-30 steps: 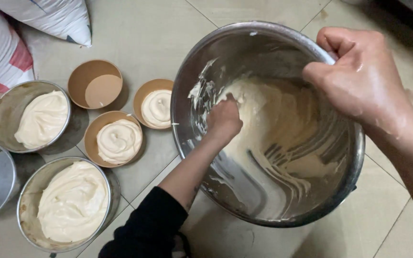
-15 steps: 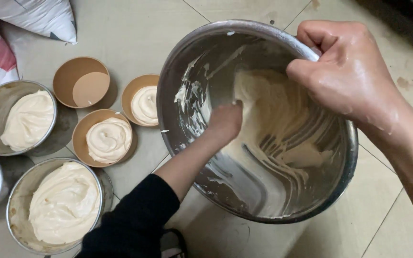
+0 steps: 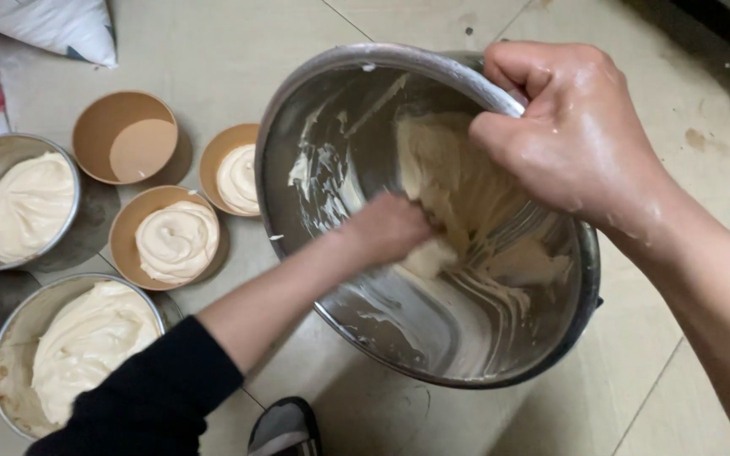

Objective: Filling small cake tins with batter from a large mixing bowl using hands and a small scraper

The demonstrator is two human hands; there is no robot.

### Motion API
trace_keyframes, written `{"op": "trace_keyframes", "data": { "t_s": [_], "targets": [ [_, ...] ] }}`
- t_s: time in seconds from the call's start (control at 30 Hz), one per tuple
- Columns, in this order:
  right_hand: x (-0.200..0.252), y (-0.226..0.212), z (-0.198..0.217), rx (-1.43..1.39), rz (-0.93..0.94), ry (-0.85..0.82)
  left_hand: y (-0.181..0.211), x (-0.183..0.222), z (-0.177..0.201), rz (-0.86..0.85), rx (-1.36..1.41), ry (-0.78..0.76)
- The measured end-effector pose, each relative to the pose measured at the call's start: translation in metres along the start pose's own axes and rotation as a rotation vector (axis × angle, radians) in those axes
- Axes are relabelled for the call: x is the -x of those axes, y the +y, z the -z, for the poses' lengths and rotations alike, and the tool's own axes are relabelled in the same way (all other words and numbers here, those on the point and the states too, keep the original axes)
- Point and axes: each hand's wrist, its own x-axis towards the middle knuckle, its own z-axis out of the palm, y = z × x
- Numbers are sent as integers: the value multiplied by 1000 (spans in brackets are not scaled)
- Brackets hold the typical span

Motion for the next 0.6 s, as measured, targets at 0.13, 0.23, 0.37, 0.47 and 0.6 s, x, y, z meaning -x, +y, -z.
{"op": "trace_keyframes", "data": {
  "t_s": [0.13, 0.23, 0.37, 0.47, 0.6],
  "targets": [
    [-6, -2, -5, -5, 16, 2, -33, -4, 2, 317, 12, 405],
    [-11, -8, -8, 24, -21, -13, -4, -18, -26, 388, 228, 7],
    [-8, -14, -10, 28, -31, -28, 12, 1, -21, 74, -57, -68],
    [-10, -11, -9, 40, -9, -22, -23, 19, 5, 306, 159, 212],
    [-7, -12, -12, 46, 29, 2, -43, 12, -16, 676, 187, 104]
  ]
}}
